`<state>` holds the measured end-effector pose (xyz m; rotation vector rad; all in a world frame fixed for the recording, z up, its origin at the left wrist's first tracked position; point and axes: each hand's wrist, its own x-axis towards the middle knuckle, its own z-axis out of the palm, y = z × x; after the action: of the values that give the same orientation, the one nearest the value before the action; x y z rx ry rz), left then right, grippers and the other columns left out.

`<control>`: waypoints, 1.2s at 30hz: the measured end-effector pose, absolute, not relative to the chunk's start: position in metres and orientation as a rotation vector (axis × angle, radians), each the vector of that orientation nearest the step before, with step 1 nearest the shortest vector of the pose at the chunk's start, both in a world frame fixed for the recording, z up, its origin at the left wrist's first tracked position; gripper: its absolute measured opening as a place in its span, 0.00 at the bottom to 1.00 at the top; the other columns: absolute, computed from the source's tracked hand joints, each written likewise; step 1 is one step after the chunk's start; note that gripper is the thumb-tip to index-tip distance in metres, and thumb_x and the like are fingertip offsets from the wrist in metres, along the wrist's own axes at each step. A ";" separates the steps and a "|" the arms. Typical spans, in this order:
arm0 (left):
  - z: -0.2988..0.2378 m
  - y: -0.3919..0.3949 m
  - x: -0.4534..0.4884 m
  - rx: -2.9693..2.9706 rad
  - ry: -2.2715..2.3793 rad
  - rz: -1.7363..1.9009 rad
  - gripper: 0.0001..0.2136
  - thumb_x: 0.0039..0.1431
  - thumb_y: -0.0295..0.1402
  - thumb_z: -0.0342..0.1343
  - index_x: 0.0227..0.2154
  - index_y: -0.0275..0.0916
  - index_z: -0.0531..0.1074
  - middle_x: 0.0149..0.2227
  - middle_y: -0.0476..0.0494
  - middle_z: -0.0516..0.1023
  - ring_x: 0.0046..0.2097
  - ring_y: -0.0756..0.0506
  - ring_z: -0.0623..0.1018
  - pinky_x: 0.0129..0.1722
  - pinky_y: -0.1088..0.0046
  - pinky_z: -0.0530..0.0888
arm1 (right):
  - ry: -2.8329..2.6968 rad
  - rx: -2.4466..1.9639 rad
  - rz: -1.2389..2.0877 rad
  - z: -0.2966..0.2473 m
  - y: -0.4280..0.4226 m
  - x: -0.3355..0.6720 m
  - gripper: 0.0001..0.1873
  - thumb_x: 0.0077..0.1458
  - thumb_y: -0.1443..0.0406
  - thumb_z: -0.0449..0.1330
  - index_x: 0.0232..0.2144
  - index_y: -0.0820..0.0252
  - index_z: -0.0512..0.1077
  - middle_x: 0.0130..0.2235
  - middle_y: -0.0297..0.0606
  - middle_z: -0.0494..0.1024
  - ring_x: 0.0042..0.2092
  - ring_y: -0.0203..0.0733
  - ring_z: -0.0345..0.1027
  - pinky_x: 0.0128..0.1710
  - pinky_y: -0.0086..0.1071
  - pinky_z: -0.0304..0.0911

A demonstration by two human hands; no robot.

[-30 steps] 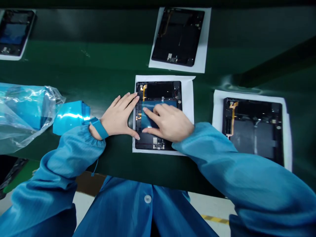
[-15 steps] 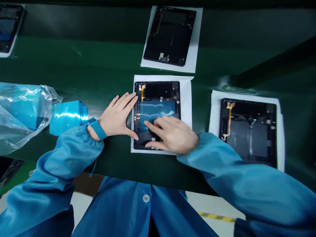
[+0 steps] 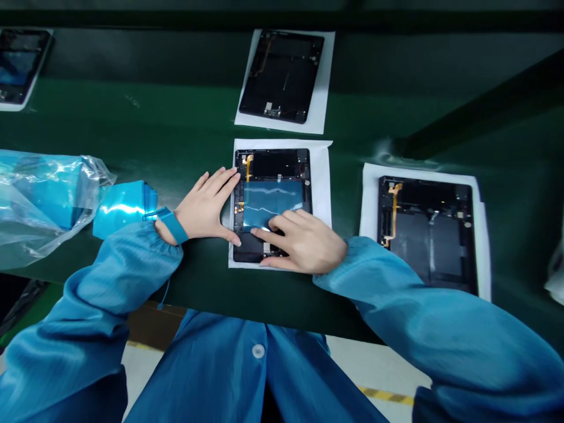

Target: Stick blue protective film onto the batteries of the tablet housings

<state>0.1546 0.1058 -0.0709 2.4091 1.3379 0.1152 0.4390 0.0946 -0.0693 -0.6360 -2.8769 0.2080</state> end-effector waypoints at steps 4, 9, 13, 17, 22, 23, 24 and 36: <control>-0.065 0.107 0.155 2.390 1.346 0.074 0.67 0.38 0.73 0.59 0.73 0.32 0.44 0.74 0.24 0.47 0.74 0.24 0.49 0.72 0.40 0.47 | -2.794 -1.001 0.125 -0.071 0.123 0.459 0.38 0.67 0.44 0.46 0.60 0.68 0.71 0.44 0.52 0.75 0.41 0.50 0.62 0.40 0.40 0.56; -0.062 0.109 0.156 2.384 1.355 0.039 0.69 0.35 0.75 0.59 0.73 0.33 0.43 0.73 0.24 0.47 0.74 0.23 0.49 0.72 0.40 0.47 | -2.849 -0.999 0.116 -0.073 0.137 0.481 0.41 0.65 0.41 0.45 0.58 0.70 0.74 0.44 0.53 0.74 0.41 0.49 0.64 0.40 0.41 0.60; -0.058 0.107 0.156 2.404 1.386 -0.066 0.70 0.35 0.73 0.60 0.73 0.31 0.42 0.74 0.24 0.46 0.74 0.25 0.48 0.72 0.43 0.48 | -2.867 -0.730 0.197 -0.071 0.111 0.493 0.38 0.64 0.41 0.49 0.53 0.67 0.77 0.40 0.50 0.75 0.39 0.47 0.66 0.39 0.40 0.63; -0.033 0.113 0.168 2.452 1.453 -0.345 0.63 0.42 0.68 0.63 0.72 0.31 0.47 0.73 0.26 0.49 0.73 0.27 0.54 0.71 0.44 0.52 | -2.654 -0.758 0.439 -0.071 0.091 0.504 0.30 0.65 0.45 0.53 0.51 0.63 0.79 0.42 0.48 0.75 0.42 0.46 0.71 0.42 0.38 0.70; -0.007 0.157 0.213 2.458 1.651 -0.374 0.22 0.65 0.46 0.56 0.52 0.34 0.75 0.53 0.34 0.77 0.54 0.32 0.77 0.58 0.51 0.69 | -2.171 -1.420 0.541 -0.078 0.091 0.501 0.26 0.64 0.52 0.57 0.56 0.62 0.73 0.47 0.48 0.75 0.35 0.43 0.73 0.40 0.41 0.74; -0.009 0.169 0.222 2.467 1.705 -0.305 0.18 0.68 0.41 0.53 0.53 0.33 0.74 0.53 0.33 0.77 0.55 0.33 0.77 0.57 0.52 0.69 | -2.109 -1.496 0.569 -0.080 0.093 0.499 0.26 0.62 0.52 0.58 0.56 0.62 0.73 0.47 0.48 0.75 0.32 0.41 0.72 0.39 0.43 0.74; -0.012 0.181 0.230 2.474 1.744 -0.249 0.18 0.69 0.37 0.52 0.55 0.32 0.72 0.55 0.32 0.75 0.56 0.32 0.75 0.56 0.53 0.69 | -2.066 -1.549 0.599 -0.081 0.095 0.497 0.27 0.61 0.52 0.58 0.56 0.62 0.73 0.48 0.47 0.75 0.30 0.40 0.71 0.39 0.44 0.74; -0.052 0.228 0.223 2.540 1.534 0.047 0.11 0.69 0.27 0.46 0.44 0.32 0.73 0.46 0.32 0.76 0.50 0.37 0.75 0.51 0.61 0.70 | -1.720 -1.908 1.001 -0.075 0.109 0.480 0.35 0.51 0.53 0.66 0.57 0.66 0.70 0.40 0.44 0.80 0.34 0.45 0.75 0.45 0.43 0.70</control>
<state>0.2228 0.2284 -0.0524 2.5397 1.5341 0.0475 0.4802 0.1086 -0.0753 -1.9084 -1.7196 1.0005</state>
